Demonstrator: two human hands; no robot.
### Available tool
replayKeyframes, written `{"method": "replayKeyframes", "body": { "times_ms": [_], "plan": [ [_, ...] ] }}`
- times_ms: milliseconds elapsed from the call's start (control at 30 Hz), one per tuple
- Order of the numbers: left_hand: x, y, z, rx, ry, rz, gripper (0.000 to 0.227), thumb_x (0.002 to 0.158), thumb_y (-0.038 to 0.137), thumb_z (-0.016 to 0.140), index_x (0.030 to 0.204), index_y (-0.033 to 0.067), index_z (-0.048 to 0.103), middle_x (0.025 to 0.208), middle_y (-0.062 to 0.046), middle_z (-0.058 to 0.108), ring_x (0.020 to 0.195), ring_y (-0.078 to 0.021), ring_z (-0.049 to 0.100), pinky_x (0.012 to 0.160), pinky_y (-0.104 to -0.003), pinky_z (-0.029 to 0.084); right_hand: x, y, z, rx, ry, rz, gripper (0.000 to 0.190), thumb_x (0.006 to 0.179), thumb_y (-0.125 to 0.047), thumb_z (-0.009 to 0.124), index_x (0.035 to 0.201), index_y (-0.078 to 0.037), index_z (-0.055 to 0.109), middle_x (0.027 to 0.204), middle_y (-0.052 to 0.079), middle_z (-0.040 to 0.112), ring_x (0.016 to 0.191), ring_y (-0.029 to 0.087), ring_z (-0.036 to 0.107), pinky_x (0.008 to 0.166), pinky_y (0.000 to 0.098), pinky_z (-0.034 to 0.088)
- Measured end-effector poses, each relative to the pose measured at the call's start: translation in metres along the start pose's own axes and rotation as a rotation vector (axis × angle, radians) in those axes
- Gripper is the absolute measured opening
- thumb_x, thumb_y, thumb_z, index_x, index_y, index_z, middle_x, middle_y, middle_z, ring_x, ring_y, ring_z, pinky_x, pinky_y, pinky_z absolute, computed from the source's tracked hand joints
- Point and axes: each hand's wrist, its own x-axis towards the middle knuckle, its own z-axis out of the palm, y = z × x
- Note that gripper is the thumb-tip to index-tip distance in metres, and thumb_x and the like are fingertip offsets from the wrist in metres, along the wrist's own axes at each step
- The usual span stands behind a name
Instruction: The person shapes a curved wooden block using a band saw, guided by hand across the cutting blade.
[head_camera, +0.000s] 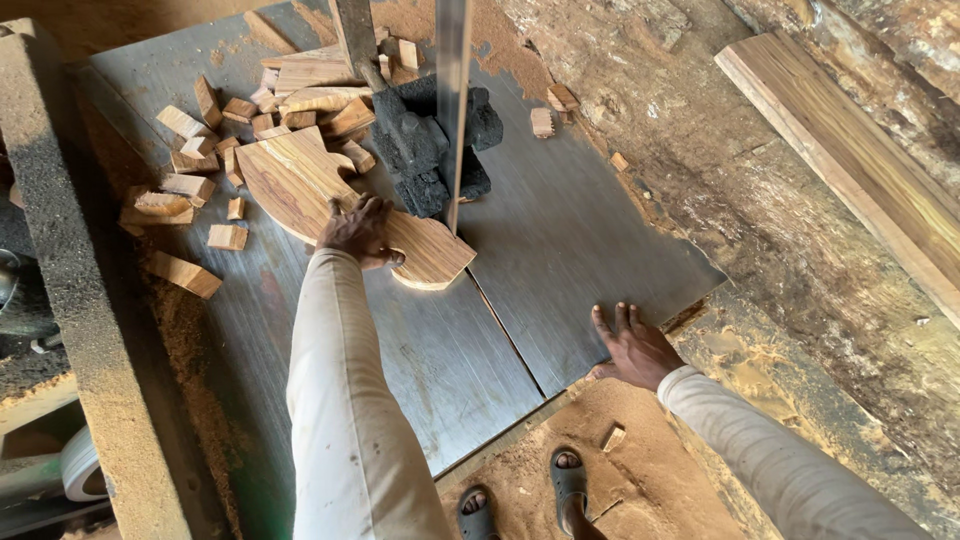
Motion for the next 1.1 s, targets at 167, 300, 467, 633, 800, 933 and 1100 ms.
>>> {"method": "replayKeyframes", "body": {
  "times_ms": [167,300,467,633,800,933,1100],
  "plan": [
    [-0.003,0.005,-0.008,0.012,-0.016,-0.045,0.110,0.070,0.069,0.081,0.156,0.0199,0.033,0.158,-0.003,0.039,0.146,-0.0222,0.035,0.117,-0.073,0.016,-0.002,0.000,0.001,0.038,-0.035,0.025,0.115,0.087,-0.078,0.054,0.163,-0.010,0.001,0.158,0.040,0.019,0.148,0.054,0.023,0.120,0.0511,0.033],
    [-0.006,0.006,-0.009,0.022,-0.017,-0.071,0.109,0.070,0.069,0.081,0.155,0.0196,0.033,0.157,-0.003,0.040,0.146,-0.0224,0.035,0.116,-0.075,0.018,-0.003,0.000,0.001,0.051,-0.009,0.027,0.115,0.086,-0.077,0.056,0.163,-0.011,0.002,0.157,0.040,0.018,0.147,0.054,0.021,0.121,0.0514,0.031],
    [-0.008,0.009,-0.006,0.021,-0.026,-0.106,0.107,0.071,0.068,0.080,0.154,0.0190,0.034,0.156,-0.003,0.041,0.147,-0.0226,0.035,0.114,-0.077,0.020,-0.004,0.000,-0.004,0.046,-0.020,0.024,0.114,0.087,-0.077,0.056,0.163,-0.010,0.003,0.158,0.039,0.019,0.148,0.055,0.022,0.121,0.0518,0.032],
    [-0.012,0.011,-0.005,0.025,-0.031,-0.150,0.105,0.072,0.067,0.080,0.153,0.0184,0.034,0.155,-0.003,0.043,0.148,-0.0228,0.035,0.113,-0.079,0.023,-0.003,0.001,-0.003,0.044,0.005,0.017,0.114,0.087,-0.077,0.057,0.163,-0.009,0.005,0.157,0.040,0.020,0.147,0.055,0.023,0.121,0.0524,0.032],
    [-0.012,0.012,0.000,0.006,-0.002,-0.161,0.102,0.072,0.066,0.081,0.151,0.0182,0.035,0.154,-0.003,0.044,0.148,-0.0233,0.035,0.111,-0.081,0.025,-0.002,0.001,0.002,0.012,0.020,0.007,0.115,0.086,-0.077,0.056,0.163,-0.008,0.006,0.156,0.041,0.022,0.146,0.056,0.025,0.120,0.0529,0.033],
    [-0.011,0.013,0.001,-0.019,0.005,-0.184,0.106,0.072,0.067,0.081,0.153,0.0190,0.032,0.153,-0.002,0.044,0.146,-0.0229,0.036,0.111,-0.082,0.024,-0.002,0.001,0.002,-0.028,0.011,-0.002,0.114,0.087,-0.078,0.054,0.163,-0.007,0.006,0.156,0.041,0.023,0.145,0.056,0.026,0.121,0.0541,0.032],
    [-0.010,0.012,0.004,-0.011,-0.034,-0.214,0.105,0.075,0.065,0.081,0.155,0.0190,0.031,0.155,-0.002,0.045,0.148,-0.0226,0.037,0.114,-0.081,0.024,-0.002,0.001,0.003,0.015,0.022,0.015,0.115,0.086,-0.077,0.054,0.163,-0.009,0.005,0.158,0.040,0.020,0.147,0.056,0.024,0.121,0.0535,0.031]
  ]
}}
